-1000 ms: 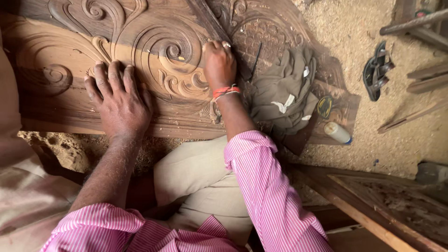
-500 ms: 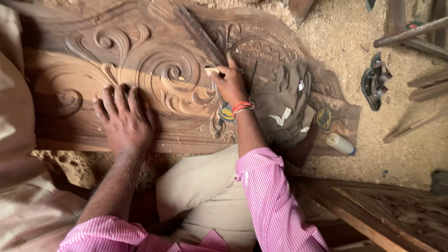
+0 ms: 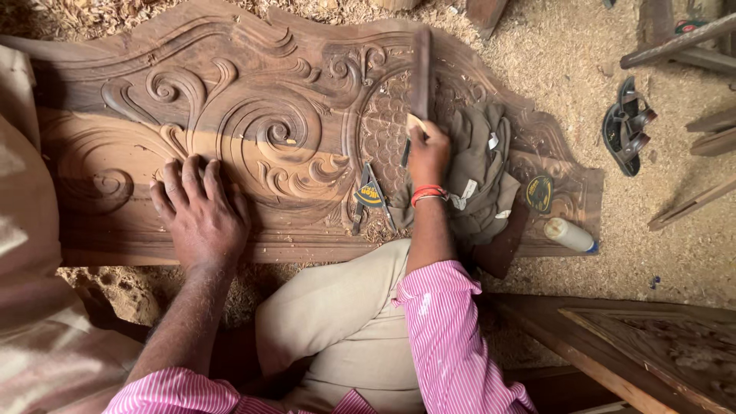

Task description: The person sits cross-legged on the floor and uses a chisel and mallet to carve intricate floral patterns into a large wooden panel. The person repeatedly strikes the chisel to remove wood shavings and refine the design details.

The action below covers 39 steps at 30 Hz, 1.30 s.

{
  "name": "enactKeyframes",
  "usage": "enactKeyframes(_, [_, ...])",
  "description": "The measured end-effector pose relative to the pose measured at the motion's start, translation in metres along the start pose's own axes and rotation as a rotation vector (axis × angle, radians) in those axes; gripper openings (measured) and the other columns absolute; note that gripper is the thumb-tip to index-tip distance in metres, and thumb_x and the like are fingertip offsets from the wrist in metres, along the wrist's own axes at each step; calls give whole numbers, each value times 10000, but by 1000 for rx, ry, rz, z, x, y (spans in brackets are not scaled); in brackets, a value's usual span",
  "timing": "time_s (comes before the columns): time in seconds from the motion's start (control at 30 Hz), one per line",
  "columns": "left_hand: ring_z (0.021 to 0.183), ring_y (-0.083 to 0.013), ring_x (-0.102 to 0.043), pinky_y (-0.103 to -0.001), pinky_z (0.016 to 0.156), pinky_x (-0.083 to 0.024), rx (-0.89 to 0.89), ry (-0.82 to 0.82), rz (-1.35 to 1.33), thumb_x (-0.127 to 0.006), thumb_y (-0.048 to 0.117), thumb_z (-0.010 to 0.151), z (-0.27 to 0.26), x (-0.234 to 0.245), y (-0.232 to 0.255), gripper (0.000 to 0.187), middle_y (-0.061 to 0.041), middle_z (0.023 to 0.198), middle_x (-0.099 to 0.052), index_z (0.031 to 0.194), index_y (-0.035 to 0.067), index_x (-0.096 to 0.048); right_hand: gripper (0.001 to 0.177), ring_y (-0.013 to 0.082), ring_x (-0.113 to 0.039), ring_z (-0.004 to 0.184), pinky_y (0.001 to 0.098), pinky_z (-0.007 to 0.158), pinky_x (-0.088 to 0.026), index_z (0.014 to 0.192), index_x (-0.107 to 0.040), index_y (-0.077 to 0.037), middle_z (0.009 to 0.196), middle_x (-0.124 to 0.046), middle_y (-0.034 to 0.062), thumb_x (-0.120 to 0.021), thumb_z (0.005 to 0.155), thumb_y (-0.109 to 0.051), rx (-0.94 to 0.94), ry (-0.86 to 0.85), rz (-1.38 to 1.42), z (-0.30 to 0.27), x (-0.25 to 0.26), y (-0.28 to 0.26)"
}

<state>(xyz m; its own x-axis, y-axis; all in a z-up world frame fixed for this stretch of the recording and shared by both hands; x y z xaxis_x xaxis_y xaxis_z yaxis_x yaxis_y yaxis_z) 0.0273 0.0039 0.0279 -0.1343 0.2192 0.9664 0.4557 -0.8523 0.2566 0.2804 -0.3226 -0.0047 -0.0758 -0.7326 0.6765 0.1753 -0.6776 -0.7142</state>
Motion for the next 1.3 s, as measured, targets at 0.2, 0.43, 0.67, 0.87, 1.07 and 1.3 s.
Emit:
enactKeyframes(0.2, [1552,-406,-243,-618,1255,-109,-4,5,-22,-396,396,1106,0,7,3,562,-220,1614,-389,1537,42,-470,178,320,-740,963,388,858,-558,961,-810,-155,1109,-768,169,-727,831,-244,274,279,-512,-10,2,-16])
enactKeyframes(0.43, [1530,-405,-275,-619,1251,-130,3,10,-27,-417,392,1112,3,11,4,540,-215,1596,-409,1519,44,-490,252,320,-717,1057,382,940,-562,1127,-748,-24,1157,-729,133,-672,888,-18,476,-106,-113,15,-70,-104])
enactKeyframes(0.67, [1537,-415,-280,-630,1249,-145,5,21,-85,-457,367,1083,3,16,3,544,-213,1583,-427,1516,41,-503,176,295,-737,910,409,797,-578,917,-763,-119,1029,-757,94,-643,870,1,509,-360,-327,22,-110,-125])
enactKeyframes(0.87, [1529,-417,-271,-628,1240,-142,-2,18,-81,-418,390,1098,0,2,-2,554,-209,1596,-400,1522,43,-495,145,299,-733,917,393,826,-575,1046,-732,-71,975,-750,124,-631,946,-40,573,-495,-59,48,-114,-99])
enactKeyframes(1.07, [1521,-407,-264,-615,1242,-116,-22,61,-57,-386,406,1097,1,-8,-6,568,-199,1618,-380,1542,67,-482,260,261,-785,917,371,783,-588,1065,-769,-149,986,-793,91,-554,948,-62,355,-425,-146,42,-76,-116])
enactKeyframes(1.3, [1549,-430,-256,-626,1269,-105,0,16,-144,-389,382,1122,-3,6,-4,561,-217,1630,-383,1550,30,-475,222,308,-710,1113,421,956,-548,1173,-727,-104,1237,-739,131,-608,995,-162,761,-175,-260,-12,-138,-148])
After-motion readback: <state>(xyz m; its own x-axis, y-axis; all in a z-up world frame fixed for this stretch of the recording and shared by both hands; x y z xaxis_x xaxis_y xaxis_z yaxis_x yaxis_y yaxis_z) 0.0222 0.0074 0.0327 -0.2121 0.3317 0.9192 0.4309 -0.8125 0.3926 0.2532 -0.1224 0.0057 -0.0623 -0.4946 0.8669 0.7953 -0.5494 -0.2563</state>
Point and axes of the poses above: each hand's wrist, its own z-axis towards the middle knuckle, its own x-axis out of the back of the hand, y = z × x, the point moved 2 cm from there along z, towards the middle knuckle
